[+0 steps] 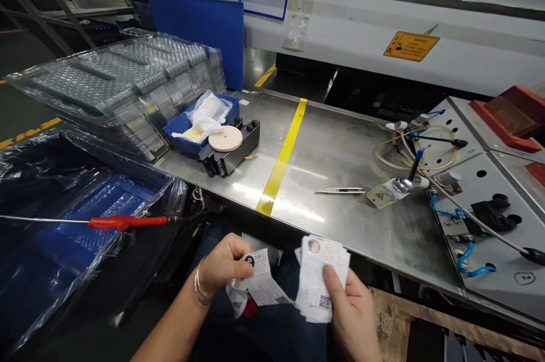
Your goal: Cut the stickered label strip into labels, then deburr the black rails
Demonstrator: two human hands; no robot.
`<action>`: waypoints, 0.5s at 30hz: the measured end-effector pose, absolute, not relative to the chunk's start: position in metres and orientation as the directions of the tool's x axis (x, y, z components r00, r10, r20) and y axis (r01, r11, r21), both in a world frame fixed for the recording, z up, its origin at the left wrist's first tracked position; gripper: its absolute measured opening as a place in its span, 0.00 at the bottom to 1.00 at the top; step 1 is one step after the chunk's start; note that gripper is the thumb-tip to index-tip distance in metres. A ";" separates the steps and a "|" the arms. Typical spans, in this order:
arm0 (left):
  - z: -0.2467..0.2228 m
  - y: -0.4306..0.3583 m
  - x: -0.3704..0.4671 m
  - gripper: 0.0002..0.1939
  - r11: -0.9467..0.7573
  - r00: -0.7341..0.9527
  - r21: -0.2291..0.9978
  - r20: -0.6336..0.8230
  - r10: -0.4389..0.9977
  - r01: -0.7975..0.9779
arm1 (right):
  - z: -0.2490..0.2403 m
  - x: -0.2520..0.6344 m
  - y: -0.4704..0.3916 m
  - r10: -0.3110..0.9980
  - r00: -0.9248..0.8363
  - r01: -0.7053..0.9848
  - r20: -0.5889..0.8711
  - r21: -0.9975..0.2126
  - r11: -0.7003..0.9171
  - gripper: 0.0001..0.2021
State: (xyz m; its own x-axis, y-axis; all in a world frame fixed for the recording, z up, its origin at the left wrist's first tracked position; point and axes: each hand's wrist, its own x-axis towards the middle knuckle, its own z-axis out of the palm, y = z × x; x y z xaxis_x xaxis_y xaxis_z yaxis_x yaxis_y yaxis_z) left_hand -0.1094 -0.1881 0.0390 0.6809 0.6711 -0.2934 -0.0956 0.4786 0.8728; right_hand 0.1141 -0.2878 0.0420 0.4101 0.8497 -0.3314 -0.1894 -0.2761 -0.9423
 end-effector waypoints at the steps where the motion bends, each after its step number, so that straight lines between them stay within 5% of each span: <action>1: 0.041 -0.188 -0.112 0.27 0.489 0.665 0.864 -0.296 0.686 -0.120 | 0.040 0.116 -0.287 0.830 0.448 -0.215 -0.333 -0.941 -0.261 0.18; 4: 0.050 -0.188 -0.114 0.28 0.498 0.689 0.855 -0.276 0.671 -0.143 | 0.040 0.115 -0.283 0.829 0.453 -0.155 -0.328 -0.945 -0.290 0.19; 9: 0.061 -0.189 -0.095 0.24 0.361 0.750 0.932 -0.264 0.607 0.036 | 0.047 0.092 -0.276 0.959 0.140 0.079 -0.245 -0.963 -0.257 0.17; 15: 0.051 -0.190 -0.080 0.18 0.254 0.595 0.941 -0.338 0.729 0.223 | 0.041 0.081 -0.279 0.921 0.088 -0.139 -0.379 -0.920 -0.366 0.20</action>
State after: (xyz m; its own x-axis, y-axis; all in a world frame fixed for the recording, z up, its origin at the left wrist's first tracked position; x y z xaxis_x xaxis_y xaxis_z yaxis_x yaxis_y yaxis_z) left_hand -0.0796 -0.1896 0.0510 0.5951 0.7290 -0.3383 0.2233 0.2544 0.9410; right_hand 0.0808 -0.2786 0.0409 0.0885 0.9210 -0.3793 -0.1391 -0.3657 -0.9203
